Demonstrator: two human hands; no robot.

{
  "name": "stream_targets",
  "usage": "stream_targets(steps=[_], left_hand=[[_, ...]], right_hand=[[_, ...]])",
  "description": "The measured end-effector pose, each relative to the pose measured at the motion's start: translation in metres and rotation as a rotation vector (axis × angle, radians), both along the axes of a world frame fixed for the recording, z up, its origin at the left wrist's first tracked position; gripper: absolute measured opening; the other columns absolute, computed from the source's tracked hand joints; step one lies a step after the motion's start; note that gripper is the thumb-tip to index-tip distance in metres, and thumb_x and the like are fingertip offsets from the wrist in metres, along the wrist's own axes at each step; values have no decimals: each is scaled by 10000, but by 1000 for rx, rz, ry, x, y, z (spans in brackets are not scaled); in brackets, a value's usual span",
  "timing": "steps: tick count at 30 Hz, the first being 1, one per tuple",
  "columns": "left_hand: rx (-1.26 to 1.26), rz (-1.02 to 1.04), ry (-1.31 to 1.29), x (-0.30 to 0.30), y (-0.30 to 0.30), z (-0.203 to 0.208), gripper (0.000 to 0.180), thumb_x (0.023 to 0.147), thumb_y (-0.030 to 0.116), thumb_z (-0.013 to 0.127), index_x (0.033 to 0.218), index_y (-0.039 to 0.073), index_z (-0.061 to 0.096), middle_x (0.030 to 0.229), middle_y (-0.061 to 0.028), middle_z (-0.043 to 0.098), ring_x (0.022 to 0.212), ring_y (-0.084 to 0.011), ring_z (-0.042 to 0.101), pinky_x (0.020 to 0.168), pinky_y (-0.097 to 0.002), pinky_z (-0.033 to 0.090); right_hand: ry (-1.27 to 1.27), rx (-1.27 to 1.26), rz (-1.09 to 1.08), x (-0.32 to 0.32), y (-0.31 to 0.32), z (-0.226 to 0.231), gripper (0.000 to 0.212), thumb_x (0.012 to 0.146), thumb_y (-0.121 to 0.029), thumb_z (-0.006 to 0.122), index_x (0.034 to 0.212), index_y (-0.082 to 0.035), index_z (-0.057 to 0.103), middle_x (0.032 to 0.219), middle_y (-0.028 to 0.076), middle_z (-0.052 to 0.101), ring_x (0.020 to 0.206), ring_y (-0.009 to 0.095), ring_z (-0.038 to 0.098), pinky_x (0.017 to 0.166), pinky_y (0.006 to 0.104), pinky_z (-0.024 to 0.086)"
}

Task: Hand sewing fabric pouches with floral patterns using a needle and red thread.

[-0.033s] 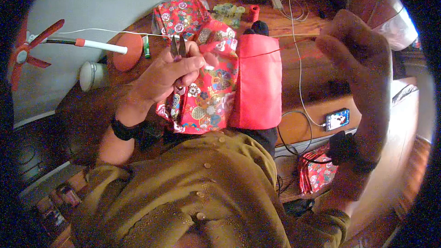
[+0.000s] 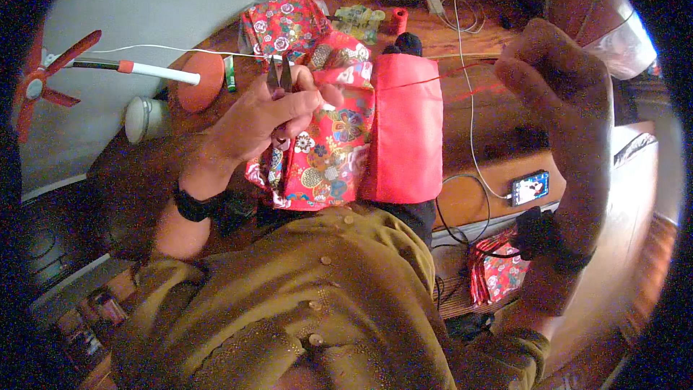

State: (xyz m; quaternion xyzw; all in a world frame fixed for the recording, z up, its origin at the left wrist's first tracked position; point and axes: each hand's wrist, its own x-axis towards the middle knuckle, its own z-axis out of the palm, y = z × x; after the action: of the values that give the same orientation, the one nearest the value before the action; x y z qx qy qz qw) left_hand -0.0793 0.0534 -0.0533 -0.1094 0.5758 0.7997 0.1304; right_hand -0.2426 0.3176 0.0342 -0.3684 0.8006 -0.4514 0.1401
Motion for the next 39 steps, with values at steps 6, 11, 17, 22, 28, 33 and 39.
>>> stream_targets(steps=[6,11,17,22,28,33,39], left_hand=[[-100,-48,102,-1,-6,12,144,890,167,581,803,89,498,867,-52,584,505,-3,381,463,-164,319],[-73,-53,114,4,-7,12,171,904,205,572,813,85,491,870,-60,595,482,1,381,438,-162,325],[-46,-98,28,11,-5,16,181,916,222,551,828,88,467,892,-90,630,461,3,434,393,-158,337],[-247,19,4,24,0,16,205,932,243,517,839,60,518,781,-49,624,492,-7,463,444,-166,368],[-230,-13,30,34,0,15,208,943,223,498,864,41,559,574,30,510,459,-7,406,424,-166,302],[-227,77,7,36,2,15,176,941,216,508,868,60,540,589,32,511,450,-10,396,406,-162,276],[-188,227,37,47,-1,8,111,921,133,493,996,53,479,755,-36,601,505,-25,439,450,-175,362]], right_hand=[[7,-6,70,0,0,-7,105,806,-60,648,742,-22,574,715,-21,475,660,51,424,582,191,317],[72,15,42,7,-8,3,90,799,-48,640,745,-16,575,711,-14,473,665,53,428,585,190,315],[79,-63,-43,31,-12,20,99,779,-59,609,727,-18,536,716,-5,442,653,70,394,588,210,309],[143,-175,35,51,-9,29,104,742,-67,585,698,-26,501,711,10,396,673,101,372,614,238,305],[113,-74,53,61,-14,23,157,680,-138,645,686,-24,537,679,26,416,660,134,386,595,265,286],[168,-174,152,73,-16,29,187,642,-165,667,650,-25,543,616,30,410,598,137,379,534,290,275],[62,-280,233,92,-28,22,189,588,-171,673,626,-26,558,597,39,432,542,142,376,467,292,244]])
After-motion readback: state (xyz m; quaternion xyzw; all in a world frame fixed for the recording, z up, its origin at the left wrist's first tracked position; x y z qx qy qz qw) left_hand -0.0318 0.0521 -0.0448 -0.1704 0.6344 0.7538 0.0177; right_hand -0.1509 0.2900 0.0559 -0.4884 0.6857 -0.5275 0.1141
